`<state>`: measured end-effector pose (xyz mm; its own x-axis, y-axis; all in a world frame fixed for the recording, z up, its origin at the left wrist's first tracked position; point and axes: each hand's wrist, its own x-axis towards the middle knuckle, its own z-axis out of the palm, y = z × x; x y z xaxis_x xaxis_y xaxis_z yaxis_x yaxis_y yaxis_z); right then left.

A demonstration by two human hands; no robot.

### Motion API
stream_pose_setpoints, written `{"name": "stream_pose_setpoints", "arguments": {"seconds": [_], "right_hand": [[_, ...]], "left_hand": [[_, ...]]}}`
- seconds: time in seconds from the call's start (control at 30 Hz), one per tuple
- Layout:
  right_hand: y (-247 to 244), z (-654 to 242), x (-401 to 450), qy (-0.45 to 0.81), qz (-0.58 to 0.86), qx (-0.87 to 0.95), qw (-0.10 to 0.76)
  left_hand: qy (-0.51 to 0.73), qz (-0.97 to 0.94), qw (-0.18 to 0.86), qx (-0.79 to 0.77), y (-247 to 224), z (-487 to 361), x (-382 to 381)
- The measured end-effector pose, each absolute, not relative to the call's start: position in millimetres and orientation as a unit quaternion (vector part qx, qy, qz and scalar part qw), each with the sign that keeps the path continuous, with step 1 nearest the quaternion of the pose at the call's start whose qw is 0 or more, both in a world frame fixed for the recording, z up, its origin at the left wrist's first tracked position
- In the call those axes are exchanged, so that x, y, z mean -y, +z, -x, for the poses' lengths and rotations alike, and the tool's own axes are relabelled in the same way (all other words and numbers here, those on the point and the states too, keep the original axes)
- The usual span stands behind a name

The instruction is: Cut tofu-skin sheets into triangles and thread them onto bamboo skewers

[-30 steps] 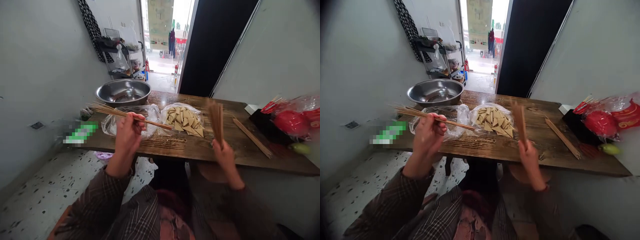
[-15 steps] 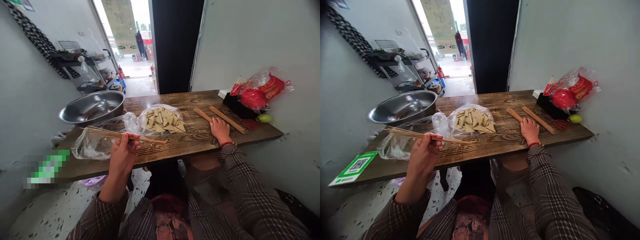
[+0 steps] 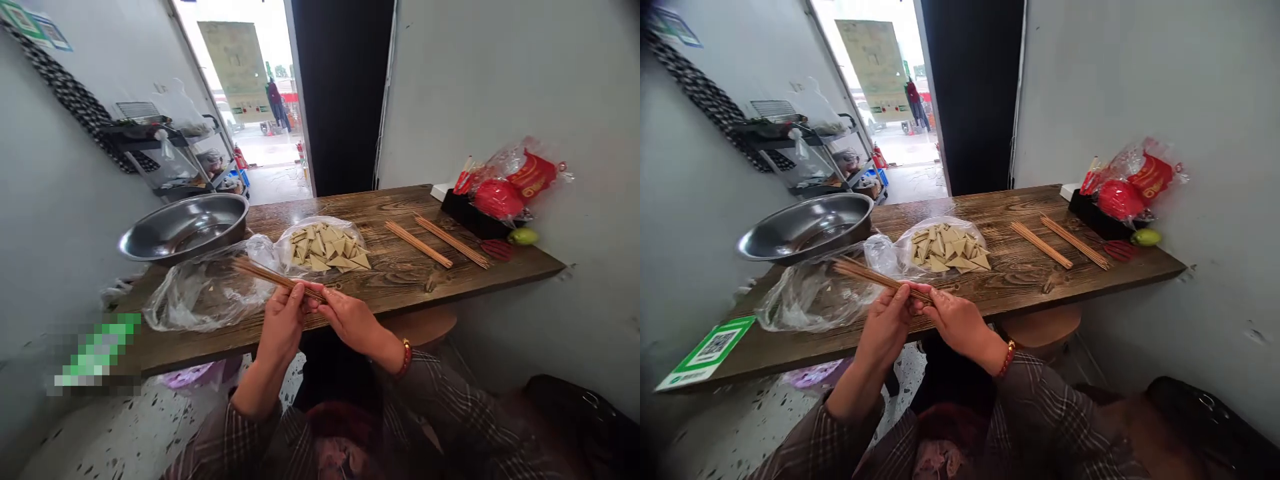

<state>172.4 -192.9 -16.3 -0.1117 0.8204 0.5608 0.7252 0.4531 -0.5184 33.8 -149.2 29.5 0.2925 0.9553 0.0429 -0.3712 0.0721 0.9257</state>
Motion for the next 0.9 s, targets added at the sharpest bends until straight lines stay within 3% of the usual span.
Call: {"name": "stream_pose_setpoints", "arguments": {"seconds": [0.17,0.3,0.4,0.5,0.57,0.8,0.9], "right_hand": [[-24.9,-198.7,189.9,0.039,0.56,0.697,0.446],[-18.8,-278.6,165.9,-0.077,0.664,0.579,0.467],[-27.3,-340.0,148.1,-0.147,0.725,0.552,0.385],[-50.9,-381.6,142.6,-0.161,0.803,0.537,0.206],[-65.9,-394.8,144.2,-0.157,0.818,0.527,0.167],[-71.7,-394.3,146.5,-0.163,0.838,0.497,0.157],[-67.1,-393.1,149.0,-0.189,0.833,0.479,0.202]], "left_hand": [[0.452,-0.558,0.616,-0.323,19.5,-18.3,150.2],[0.411,-0.643,0.549,-0.343,7.7,-9.9,136.6],[0.4,-0.695,0.475,-0.363,3.0,-7.4,123.9],[0.398,-0.711,0.441,-0.377,1.1,-5.1,114.9],[0.397,-0.712,0.437,-0.38,-0.5,-3.5,110.7],[0.385,-0.723,0.432,-0.377,-2.7,-3.8,102.1],[0.382,-0.739,0.414,-0.371,-1.0,-6.5,100.7]]}}
